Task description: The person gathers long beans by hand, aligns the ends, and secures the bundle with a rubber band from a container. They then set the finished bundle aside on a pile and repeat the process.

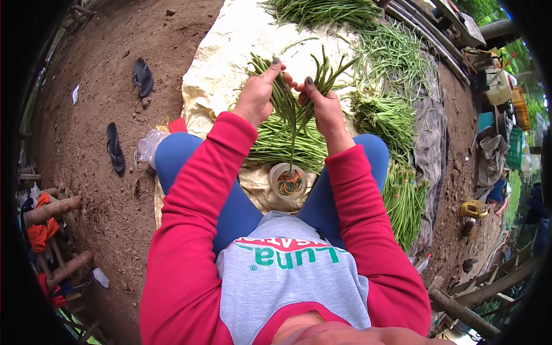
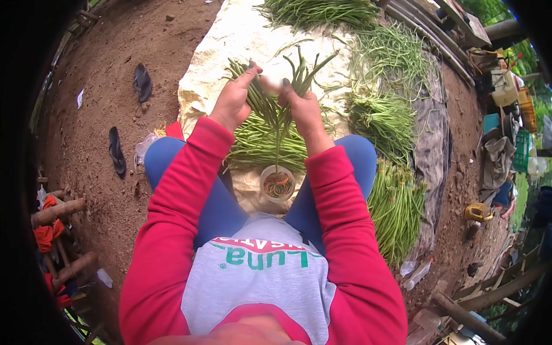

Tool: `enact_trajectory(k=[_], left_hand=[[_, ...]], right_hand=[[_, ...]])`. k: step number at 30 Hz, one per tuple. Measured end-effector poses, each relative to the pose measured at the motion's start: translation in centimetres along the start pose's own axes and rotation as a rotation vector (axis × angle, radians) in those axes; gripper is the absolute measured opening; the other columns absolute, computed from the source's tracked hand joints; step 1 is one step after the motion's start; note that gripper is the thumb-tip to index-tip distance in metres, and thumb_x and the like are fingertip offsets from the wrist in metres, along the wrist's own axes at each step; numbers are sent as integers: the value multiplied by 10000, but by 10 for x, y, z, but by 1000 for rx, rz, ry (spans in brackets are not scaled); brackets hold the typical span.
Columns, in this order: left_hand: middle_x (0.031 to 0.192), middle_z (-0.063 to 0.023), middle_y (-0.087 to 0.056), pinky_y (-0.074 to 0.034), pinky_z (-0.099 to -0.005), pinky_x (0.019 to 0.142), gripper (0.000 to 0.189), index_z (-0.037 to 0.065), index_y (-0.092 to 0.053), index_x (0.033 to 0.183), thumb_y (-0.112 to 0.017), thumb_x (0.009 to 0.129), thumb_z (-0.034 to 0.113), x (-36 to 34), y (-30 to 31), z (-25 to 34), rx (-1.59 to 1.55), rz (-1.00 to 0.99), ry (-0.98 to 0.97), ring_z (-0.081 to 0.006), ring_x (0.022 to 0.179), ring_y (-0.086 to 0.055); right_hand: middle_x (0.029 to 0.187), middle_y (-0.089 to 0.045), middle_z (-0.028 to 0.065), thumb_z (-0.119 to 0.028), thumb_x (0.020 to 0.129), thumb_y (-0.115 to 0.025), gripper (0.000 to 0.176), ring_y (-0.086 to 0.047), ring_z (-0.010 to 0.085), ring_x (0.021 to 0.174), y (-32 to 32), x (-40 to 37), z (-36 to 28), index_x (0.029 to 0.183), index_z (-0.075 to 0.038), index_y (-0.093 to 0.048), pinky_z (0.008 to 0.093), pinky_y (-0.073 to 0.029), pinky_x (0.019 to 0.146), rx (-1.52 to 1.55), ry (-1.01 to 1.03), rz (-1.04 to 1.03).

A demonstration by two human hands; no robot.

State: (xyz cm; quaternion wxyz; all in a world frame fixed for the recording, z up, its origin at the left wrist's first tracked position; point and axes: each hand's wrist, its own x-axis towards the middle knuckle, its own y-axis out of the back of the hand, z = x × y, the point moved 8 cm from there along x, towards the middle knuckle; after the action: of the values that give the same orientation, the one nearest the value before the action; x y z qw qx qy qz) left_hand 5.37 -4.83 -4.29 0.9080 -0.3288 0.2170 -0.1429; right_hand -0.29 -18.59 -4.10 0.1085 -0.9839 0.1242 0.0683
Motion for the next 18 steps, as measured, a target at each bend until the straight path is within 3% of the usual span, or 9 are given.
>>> enact_trajectory(k=[3, 5, 6, 10, 11, 13, 18], left_hand=[[698, 3, -557, -457, -285, 570, 244, 32, -670, 948, -661, 907, 272, 4, 0, 5, 11, -75, 23, -118, 605, -509], [676, 24, -545, -439, -267, 545, 264, 26, -674, 995, -702, 878, 261, -4, -9, 0, 306, -131, 146, -99, 594, -483], [717, 58, -516, -410, -243, 585, 371, 11, -614, 1161, -711, 870, 219, -10, -14, -4, 271, -173, 209, -69, 621, -440], [744, 36, -544, -424, -241, 577, 362, 19, -604, 1180, -694, 879, 200, -10, -10, 4, 360, -100, 161, -75, 631, -471], [744, 36, -544, -424, -241, 577, 362, 19, -604, 1180, -694, 879, 200, -10, -10, 2, 360, -101, 160, -75, 631, -471], [706, 17, -567, -404, -231, 543, 216, 19, -659, 1031, -700, 869, 157, -7, -8, 10, 148, -44, 23, -88, 593, -471], [659, 13, -548, -432, -259, 514, 228, 24, -672, 962, -718, 862, 223, -11, -12, 14, 271, -79, 16, -99, 571, -503]], right_hand=[[650, -569, 2, -329, 941, -603, 322, -515, 91, 554, -2, -1, 5, 882, -20, -670, 237, -417, 511, -57, -54, -69], [652, -568, 3, -344, 941, -600, 332, -506, 90, 531, -13, -4, 11, 860, -28, -663, 233, -405, 476, -105, -96, -210], [651, -568, 7, -353, 945, -592, 337, -506, 94, 521, -16, -5, 11, 864, -33, -660, 238, -407, 460, -166, -103, -231], [685, -595, 18, -359, 944, -592, 336, -549, 110, 535, -18, -9, 12, 904, -33, -664, 250, -461, 491, -121, -146, -255], [685, -595, 18, -359, 944, -592, 336, -549, 110, 535, -17, -9, 12, 904, -33, -664, 250, -461, 491, -122, -145, -255], [732, -619, 35, -362, 946, -587, 364, -587, 108, 616, -17, -10, 12, 1003, -14, -675, 246, -485, 547, -65, -175, -211], [734, -627, 38, -338, 943, -598, 330, -615, 126, 626, -23, -12, 15, 976, -19, -676, 272, -530, 571, -125, -189, -208]])
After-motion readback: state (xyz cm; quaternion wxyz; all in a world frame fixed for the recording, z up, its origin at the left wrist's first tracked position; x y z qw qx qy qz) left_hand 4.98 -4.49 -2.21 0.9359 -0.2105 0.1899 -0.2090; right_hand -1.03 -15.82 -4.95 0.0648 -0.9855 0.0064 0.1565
